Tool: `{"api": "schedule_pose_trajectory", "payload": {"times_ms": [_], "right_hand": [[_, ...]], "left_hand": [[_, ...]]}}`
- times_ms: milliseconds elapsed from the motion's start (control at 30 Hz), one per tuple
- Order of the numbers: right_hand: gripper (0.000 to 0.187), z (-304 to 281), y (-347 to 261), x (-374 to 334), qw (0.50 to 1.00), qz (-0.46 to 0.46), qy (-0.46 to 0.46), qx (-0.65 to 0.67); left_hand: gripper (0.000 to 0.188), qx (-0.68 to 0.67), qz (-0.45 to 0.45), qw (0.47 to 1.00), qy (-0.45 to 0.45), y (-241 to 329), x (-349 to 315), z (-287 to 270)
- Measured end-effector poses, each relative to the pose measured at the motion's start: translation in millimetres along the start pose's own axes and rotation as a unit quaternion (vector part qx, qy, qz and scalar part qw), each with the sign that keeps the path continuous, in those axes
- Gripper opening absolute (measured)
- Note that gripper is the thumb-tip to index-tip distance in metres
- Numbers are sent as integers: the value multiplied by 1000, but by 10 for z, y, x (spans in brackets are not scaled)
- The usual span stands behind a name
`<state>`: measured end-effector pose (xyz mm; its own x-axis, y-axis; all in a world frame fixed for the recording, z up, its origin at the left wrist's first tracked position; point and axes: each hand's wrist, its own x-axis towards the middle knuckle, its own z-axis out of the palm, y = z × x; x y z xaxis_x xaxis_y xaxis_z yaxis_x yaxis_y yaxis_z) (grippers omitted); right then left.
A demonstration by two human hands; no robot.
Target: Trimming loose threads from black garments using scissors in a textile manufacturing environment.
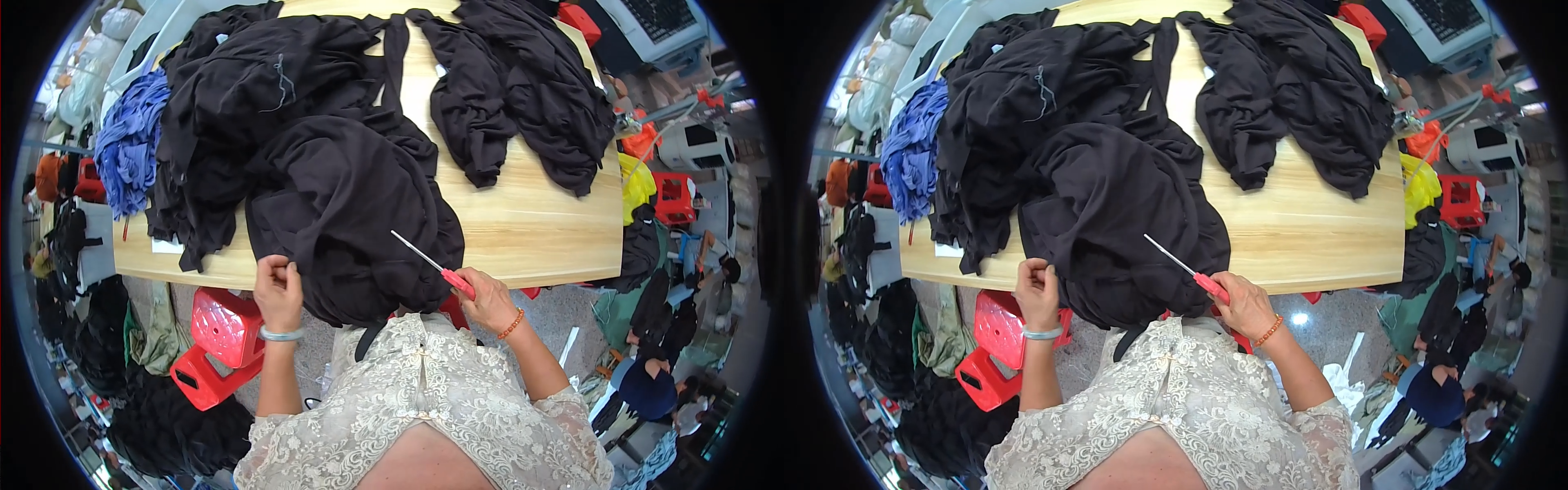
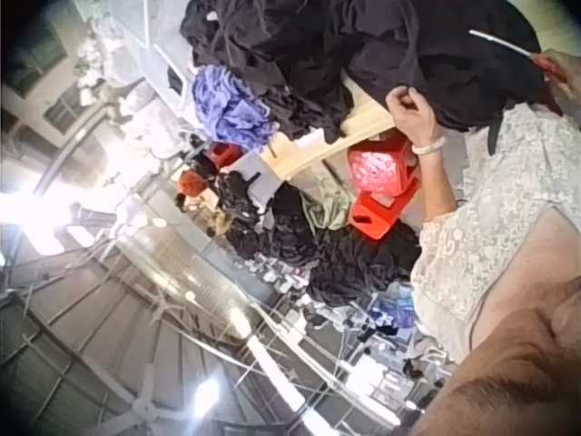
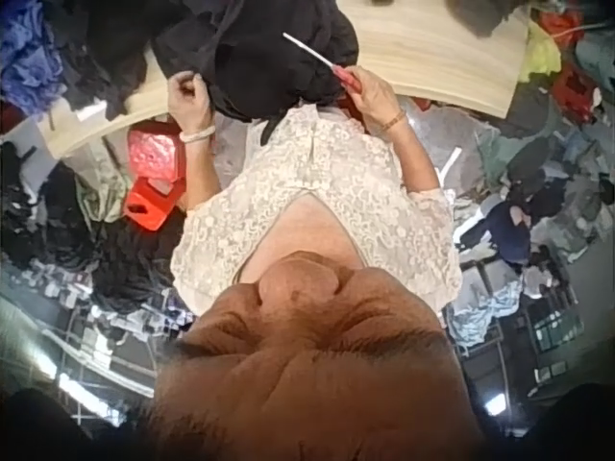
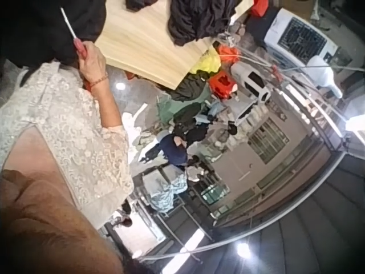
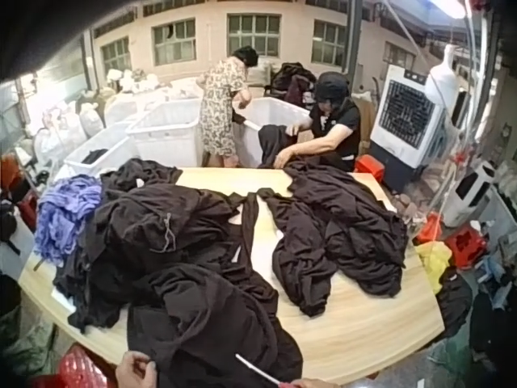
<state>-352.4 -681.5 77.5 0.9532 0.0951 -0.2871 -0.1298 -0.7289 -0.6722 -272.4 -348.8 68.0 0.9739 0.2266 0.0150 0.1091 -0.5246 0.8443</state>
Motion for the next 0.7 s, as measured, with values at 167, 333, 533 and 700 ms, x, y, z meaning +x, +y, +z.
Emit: {"api": "schedule_pose_trajectory", "payload": {"times_ms": [167, 333, 533, 700], "right_hand": [[22, 28, -15, 74, 1000, -20, -18, 0], [22, 7, -45, 72, 999, -29, -12, -21], [24, 28, -60, -11, 999, -41, 3, -21], [25, -3, -109, -95, 999, -39, -5, -23]], "left_hand": [[23, -347, -190, 905, -155, -49, -386, 515], [44, -503, -247, 806, -190, -113, -253, 929], [11, -731, -317, 564, -218, -38, -84, 1046], [11, -543, -337, 743, -200, -65, -283, 1006]]}}
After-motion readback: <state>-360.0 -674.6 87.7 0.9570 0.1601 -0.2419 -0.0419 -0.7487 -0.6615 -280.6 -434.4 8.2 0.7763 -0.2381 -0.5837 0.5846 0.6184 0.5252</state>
